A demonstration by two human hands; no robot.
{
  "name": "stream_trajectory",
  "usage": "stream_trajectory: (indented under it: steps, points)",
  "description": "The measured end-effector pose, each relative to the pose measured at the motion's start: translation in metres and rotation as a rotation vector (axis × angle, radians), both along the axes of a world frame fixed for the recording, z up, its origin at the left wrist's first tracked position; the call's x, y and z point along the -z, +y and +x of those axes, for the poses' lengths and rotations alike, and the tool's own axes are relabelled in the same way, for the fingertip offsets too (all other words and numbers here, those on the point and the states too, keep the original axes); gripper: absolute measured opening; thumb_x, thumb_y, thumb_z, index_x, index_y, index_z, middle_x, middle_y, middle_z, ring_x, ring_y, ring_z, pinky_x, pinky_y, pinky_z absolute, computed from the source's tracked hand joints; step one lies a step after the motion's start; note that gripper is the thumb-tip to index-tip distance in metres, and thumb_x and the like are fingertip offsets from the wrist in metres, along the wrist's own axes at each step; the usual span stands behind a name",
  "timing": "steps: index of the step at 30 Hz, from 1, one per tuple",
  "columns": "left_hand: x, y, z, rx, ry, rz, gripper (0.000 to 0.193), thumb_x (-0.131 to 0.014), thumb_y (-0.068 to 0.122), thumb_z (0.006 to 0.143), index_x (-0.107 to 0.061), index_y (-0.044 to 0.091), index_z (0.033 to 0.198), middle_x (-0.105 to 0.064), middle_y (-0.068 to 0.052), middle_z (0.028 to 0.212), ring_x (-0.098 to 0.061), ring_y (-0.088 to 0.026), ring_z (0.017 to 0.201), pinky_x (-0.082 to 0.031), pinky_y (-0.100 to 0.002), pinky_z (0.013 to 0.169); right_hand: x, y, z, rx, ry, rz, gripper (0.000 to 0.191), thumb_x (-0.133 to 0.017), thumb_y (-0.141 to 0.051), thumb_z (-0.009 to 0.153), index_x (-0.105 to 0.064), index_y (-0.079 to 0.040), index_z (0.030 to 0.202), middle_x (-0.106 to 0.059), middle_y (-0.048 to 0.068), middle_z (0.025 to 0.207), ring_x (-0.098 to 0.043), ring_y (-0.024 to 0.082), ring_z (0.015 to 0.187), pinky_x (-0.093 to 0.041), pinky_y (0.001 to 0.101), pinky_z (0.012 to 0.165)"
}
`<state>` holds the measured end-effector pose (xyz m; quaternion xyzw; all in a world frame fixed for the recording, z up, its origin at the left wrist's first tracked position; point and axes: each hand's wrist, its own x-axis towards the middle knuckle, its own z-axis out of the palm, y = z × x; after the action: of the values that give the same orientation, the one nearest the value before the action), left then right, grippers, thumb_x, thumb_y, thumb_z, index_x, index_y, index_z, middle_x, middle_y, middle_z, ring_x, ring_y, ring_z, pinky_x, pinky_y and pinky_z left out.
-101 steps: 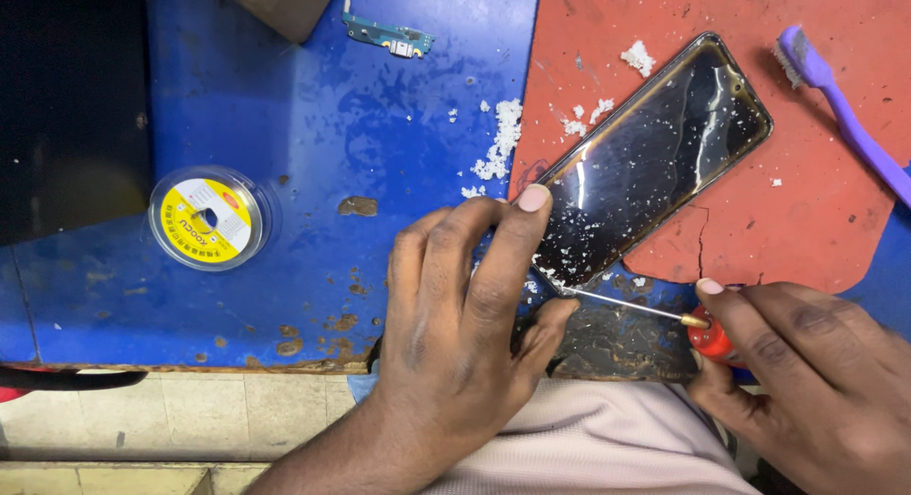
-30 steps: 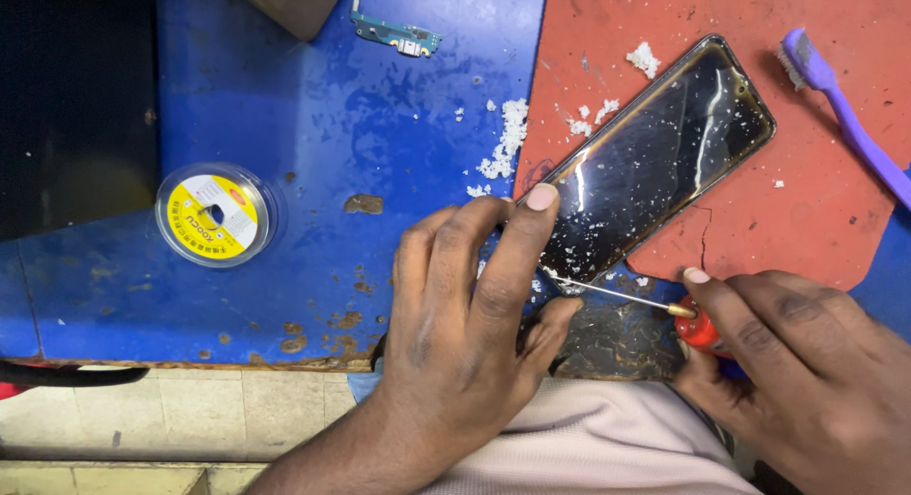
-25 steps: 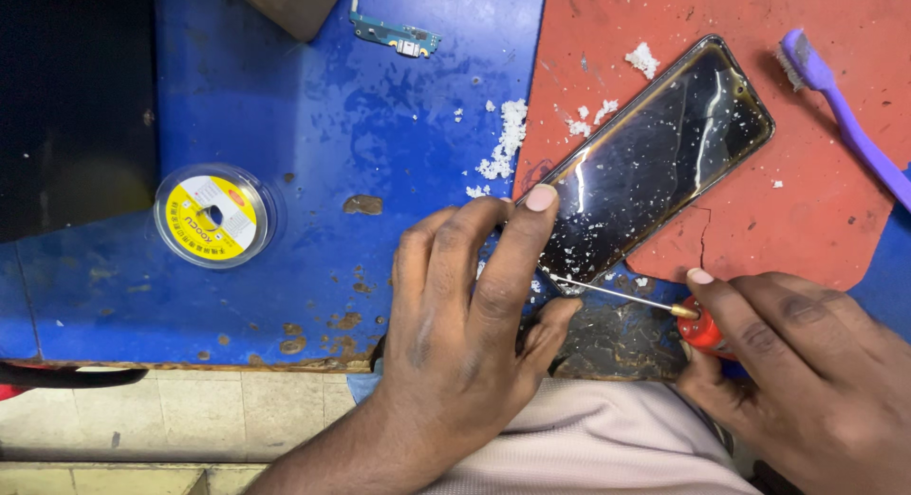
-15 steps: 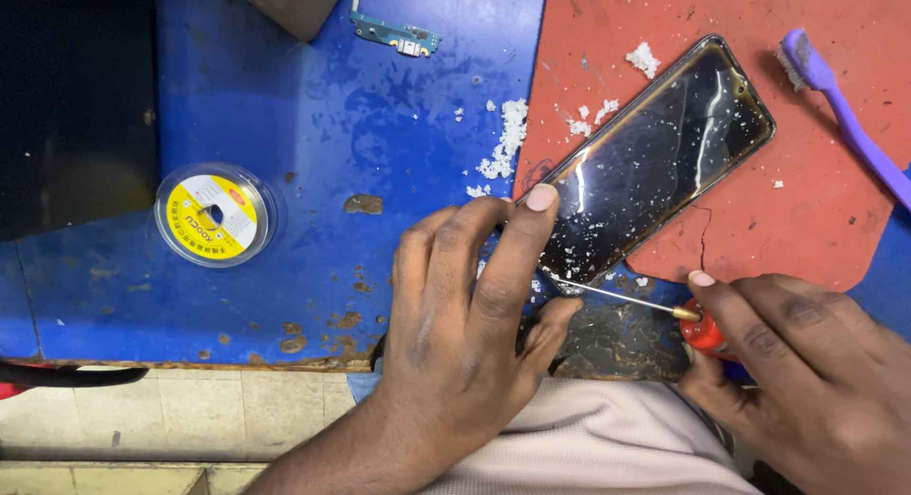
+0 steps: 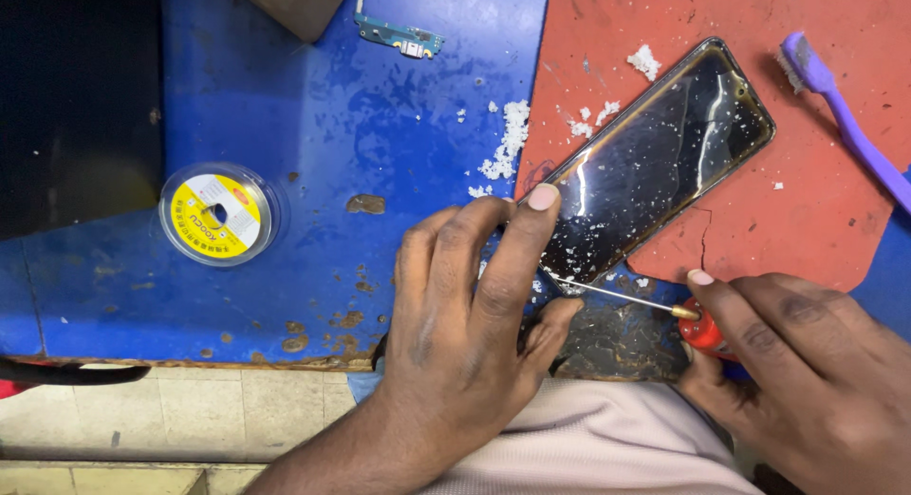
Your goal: The person uses a red electric screwdriver to pry and separate the screen from the smartphone frame. They then use a purple toothbrush to clean the screen surface and edges. The person repeatedly pries along the screen perimeter and briefly turns the phone over to inspect the back.
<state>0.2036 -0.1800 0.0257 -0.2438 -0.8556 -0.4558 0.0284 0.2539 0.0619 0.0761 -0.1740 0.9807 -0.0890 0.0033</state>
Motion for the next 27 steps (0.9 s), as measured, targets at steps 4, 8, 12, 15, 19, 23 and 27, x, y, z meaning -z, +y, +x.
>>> stream_trajectory:
  steps: [4,8,12,15,19,23,27]
  points:
    - [0.0003,0.0013,-0.0003,-0.004,-0.005,0.017,0.087,-0.083,0.015,0.090,-0.026,0.009,0.156,-0.047,-0.023,0.136,-0.052,-0.039,0.118,-0.045,-0.051,0.103,0.0004,-0.0014,-0.0016,0.031,-0.012,-0.019,0.052,-0.084,-0.005,0.066,-0.072,0.005,0.115,-0.070,0.018,0.098,-0.070,0.033,0.091,-0.058,0.0425,0.077]
    - [0.0006,0.0004,-0.0005,0.000,0.002,0.004,0.087,-0.083,0.016,0.092,-0.026,0.009,0.157,-0.048,-0.022,0.136,-0.053,-0.038,0.118,-0.045,-0.051,0.104,0.0008,-0.0043,-0.0006,0.047,-0.005,0.018,0.051,-0.085,-0.006,0.066,-0.073,0.004,0.115,-0.070,0.017,0.099,-0.070,0.032,0.091,-0.058,0.0429,0.076]
    - [0.0007,-0.0006,-0.0008,0.002,0.005,0.005,0.086,-0.083,0.016,0.093,-0.026,0.009,0.157,-0.048,-0.021,0.137,-0.053,-0.038,0.118,-0.045,-0.051,0.104,0.0017,-0.0031,-0.0011,0.010,-0.009,0.041,0.052,-0.086,-0.009,0.066,-0.073,0.005,0.115,-0.070,0.017,0.099,-0.071,0.033,0.091,-0.058,0.0428,0.076]
    - [0.0002,-0.0008,-0.0009,0.005,0.000,0.004,0.087,-0.083,0.016,0.093,-0.026,0.009,0.157,-0.048,-0.021,0.136,-0.053,-0.038,0.119,-0.045,-0.051,0.104,0.0026,-0.0014,-0.0015,0.013,0.003,0.020,0.050,-0.085,-0.007,0.067,-0.073,0.004,0.115,-0.070,0.017,0.099,-0.070,0.032,0.091,-0.058,0.0426,0.077]
    - [-0.0005,-0.0003,-0.0003,0.000,-0.009,0.005,0.087,-0.083,0.016,0.092,-0.026,0.009,0.157,-0.048,-0.021,0.136,-0.053,-0.038,0.118,-0.045,-0.051,0.104,0.0024,-0.0006,-0.0009,0.024,-0.009,-0.006,0.052,-0.085,-0.008,0.065,-0.073,0.004,0.114,-0.070,0.018,0.100,-0.071,0.033,0.093,-0.058,0.0430,0.078]
    - [0.0006,-0.0003,-0.0006,0.001,-0.009,0.007,0.088,-0.083,0.016,0.091,-0.026,0.009,0.157,-0.048,-0.022,0.136,-0.052,-0.039,0.118,-0.045,-0.051,0.103,0.0039,-0.0011,-0.0004,0.016,0.002,0.004,0.052,-0.086,-0.007,0.065,-0.073,0.005,0.114,-0.070,0.018,0.099,-0.071,0.033,0.092,-0.058,0.0428,0.077]
    - [0.0016,0.0000,-0.0002,0.001,-0.011,0.007,0.088,-0.083,0.016,0.092,-0.025,0.010,0.158,-0.048,-0.021,0.137,-0.052,-0.038,0.119,-0.045,-0.051,0.104,0.0045,0.0015,-0.0001,0.003,0.004,-0.006,0.052,-0.086,-0.006,0.066,-0.073,0.005,0.115,-0.070,0.018,0.098,-0.070,0.033,0.090,-0.057,0.0419,0.075]
